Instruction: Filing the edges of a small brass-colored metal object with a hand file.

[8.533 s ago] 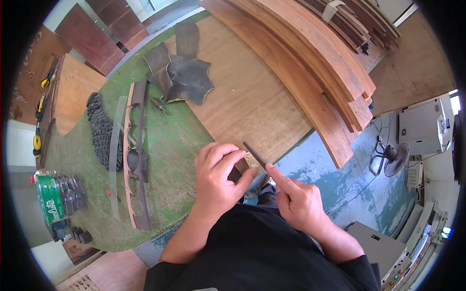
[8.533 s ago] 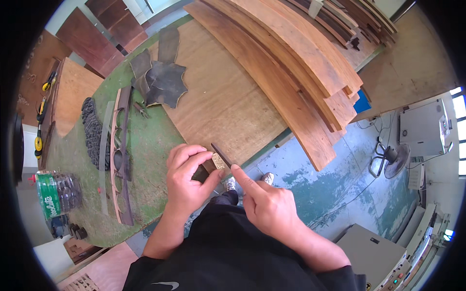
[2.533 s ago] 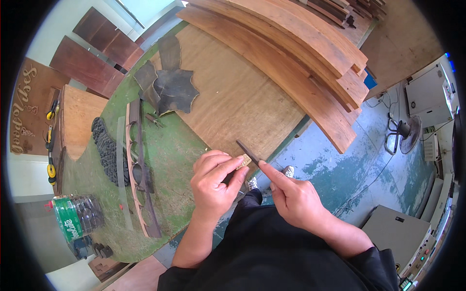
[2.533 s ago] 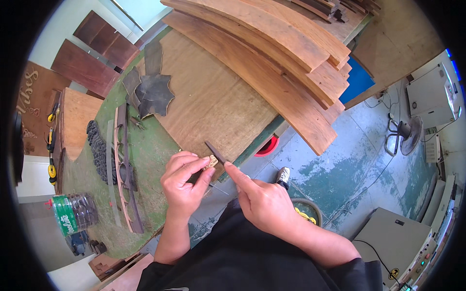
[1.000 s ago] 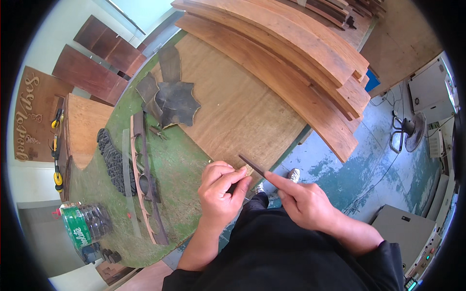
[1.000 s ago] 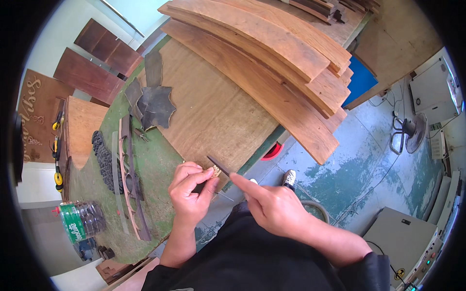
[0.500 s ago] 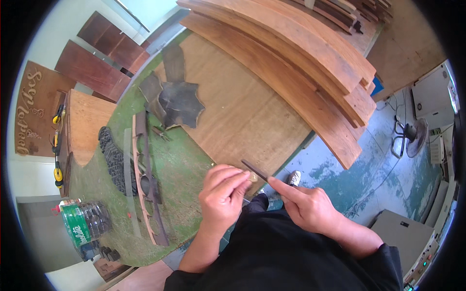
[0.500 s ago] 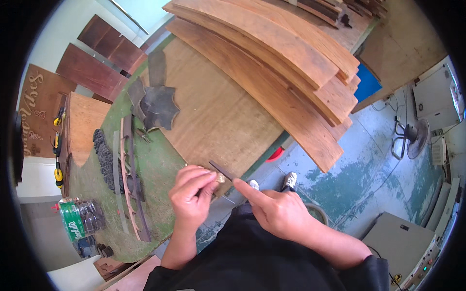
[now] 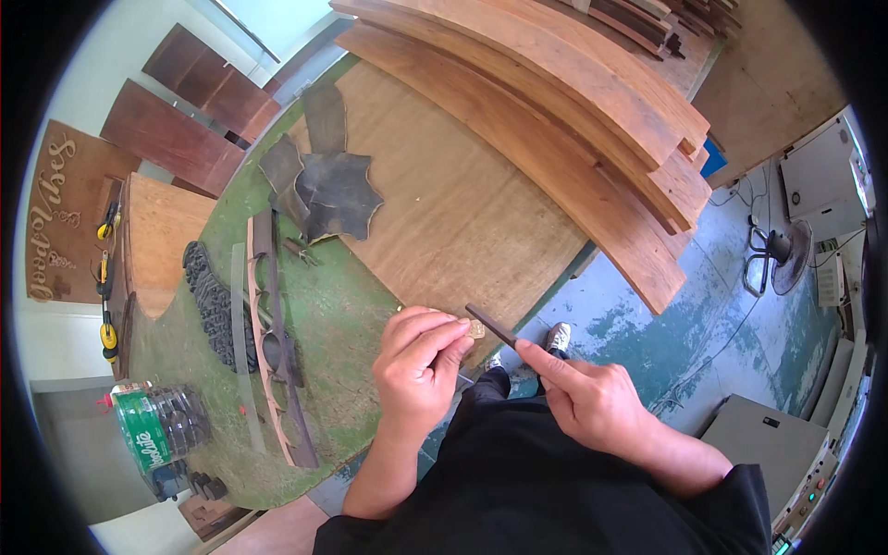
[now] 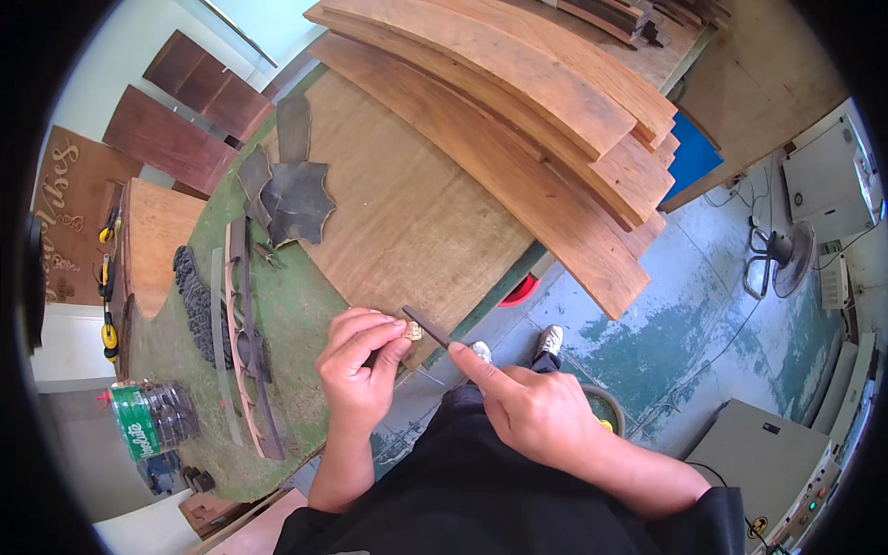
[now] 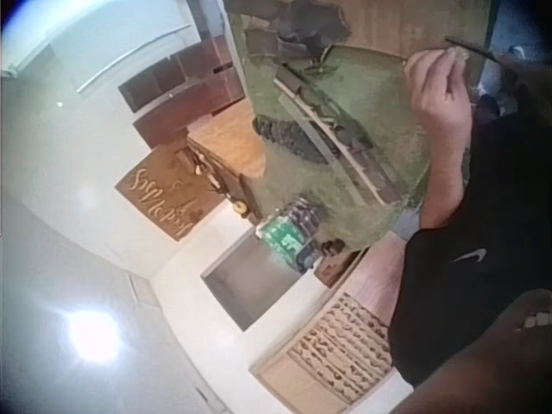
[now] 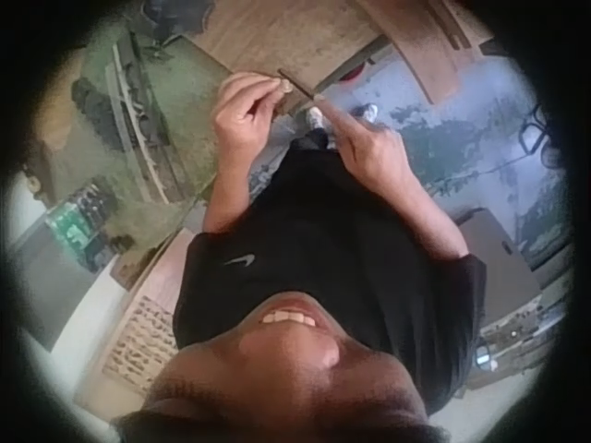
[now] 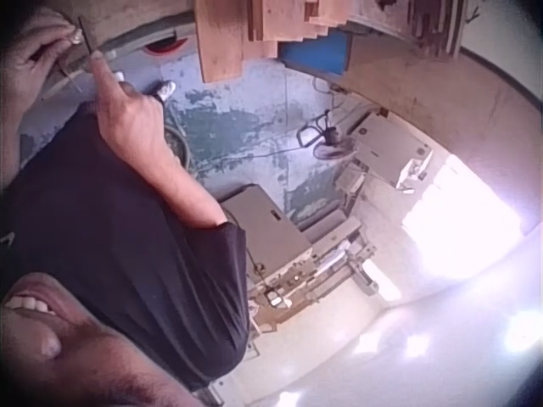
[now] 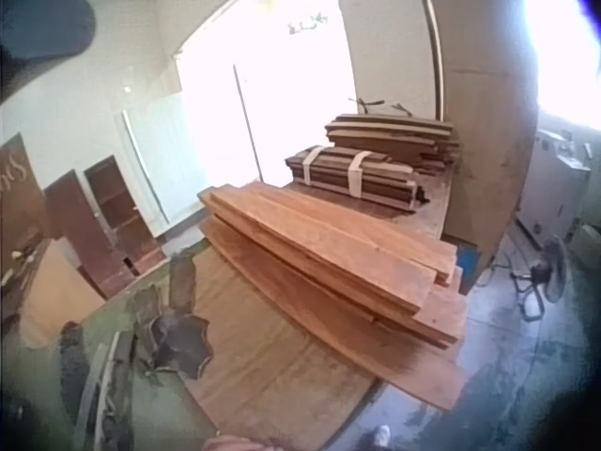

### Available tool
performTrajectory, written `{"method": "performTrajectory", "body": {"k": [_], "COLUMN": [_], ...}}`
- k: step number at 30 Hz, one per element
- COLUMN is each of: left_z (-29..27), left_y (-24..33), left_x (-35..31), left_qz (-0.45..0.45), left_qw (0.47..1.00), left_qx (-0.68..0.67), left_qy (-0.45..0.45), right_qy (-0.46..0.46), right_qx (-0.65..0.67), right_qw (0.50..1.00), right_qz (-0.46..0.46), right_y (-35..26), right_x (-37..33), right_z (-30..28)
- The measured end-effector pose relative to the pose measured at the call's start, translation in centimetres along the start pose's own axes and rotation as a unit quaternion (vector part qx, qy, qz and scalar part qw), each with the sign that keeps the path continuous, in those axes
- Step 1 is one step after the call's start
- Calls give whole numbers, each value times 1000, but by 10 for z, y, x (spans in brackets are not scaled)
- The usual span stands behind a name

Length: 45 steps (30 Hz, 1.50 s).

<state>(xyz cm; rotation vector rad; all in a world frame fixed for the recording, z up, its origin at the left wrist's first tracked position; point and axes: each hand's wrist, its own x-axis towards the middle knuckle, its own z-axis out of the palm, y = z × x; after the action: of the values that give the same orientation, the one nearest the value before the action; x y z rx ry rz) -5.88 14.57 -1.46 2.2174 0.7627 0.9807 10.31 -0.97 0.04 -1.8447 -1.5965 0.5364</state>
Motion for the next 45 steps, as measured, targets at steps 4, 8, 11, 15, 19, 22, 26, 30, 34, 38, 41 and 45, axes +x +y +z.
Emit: {"method": "performTrajectory", "body": {"k": [4, 8, 11, 15, 19, 22, 26, 30, 34, 38, 41, 45], "left_z": [-4, 2, -1, 0, 0, 4, 3, 4, 4, 6, 4, 5], "left_y": [0, 4, 0, 2, 1, 2, -3, 1, -6, -1, -2, -4], "left_x": [-2, -1, -3, -3, -3, -2, -2, -4, -8, -9, -9, -7], "left_qz": [-1, -4, -2, -8, -21, -25, 1, -42, -16, -23, -29, -8], "left_qw": [1000, 1000, 1000, 1000, 1000, 999, 1000, 999, 999, 999, 1000, 1000], "left_qx": [13, -13, -1, -4, -7, -8, -2, -15, -3, 21, 10, 8], "left_qy": [7, -6, 6, 14, 18, 29, 30, 28, 36, 17, 8, 25], "right_qy": [30, 12, 9, -8, -2, 28, 40, 32, 28, 62, 79, 79], "right_qx": [20, -23, -22, -22, -34, -13, -25, -27, -33, -29, -22, -27], "right_qw": [999, 1000, 1000, 1000, 999, 1000, 999, 999, 998, 997, 996, 995], "right_qz": [-29, -5, -5, -1, -1, 4, 7, 32, 40, 19, 29, 53], "right_y": [-5, -5, -5, -2, -7, -6, -5, -11, -18, -14, -21, -25], "right_x": [16, 2, 11, -1, 5, 0, 1, -5, -7, -9, -5, -7], "right_z": [5, -4, -3, -12, -2, 1, 4, 1, 4, 16, 20, 21]}}
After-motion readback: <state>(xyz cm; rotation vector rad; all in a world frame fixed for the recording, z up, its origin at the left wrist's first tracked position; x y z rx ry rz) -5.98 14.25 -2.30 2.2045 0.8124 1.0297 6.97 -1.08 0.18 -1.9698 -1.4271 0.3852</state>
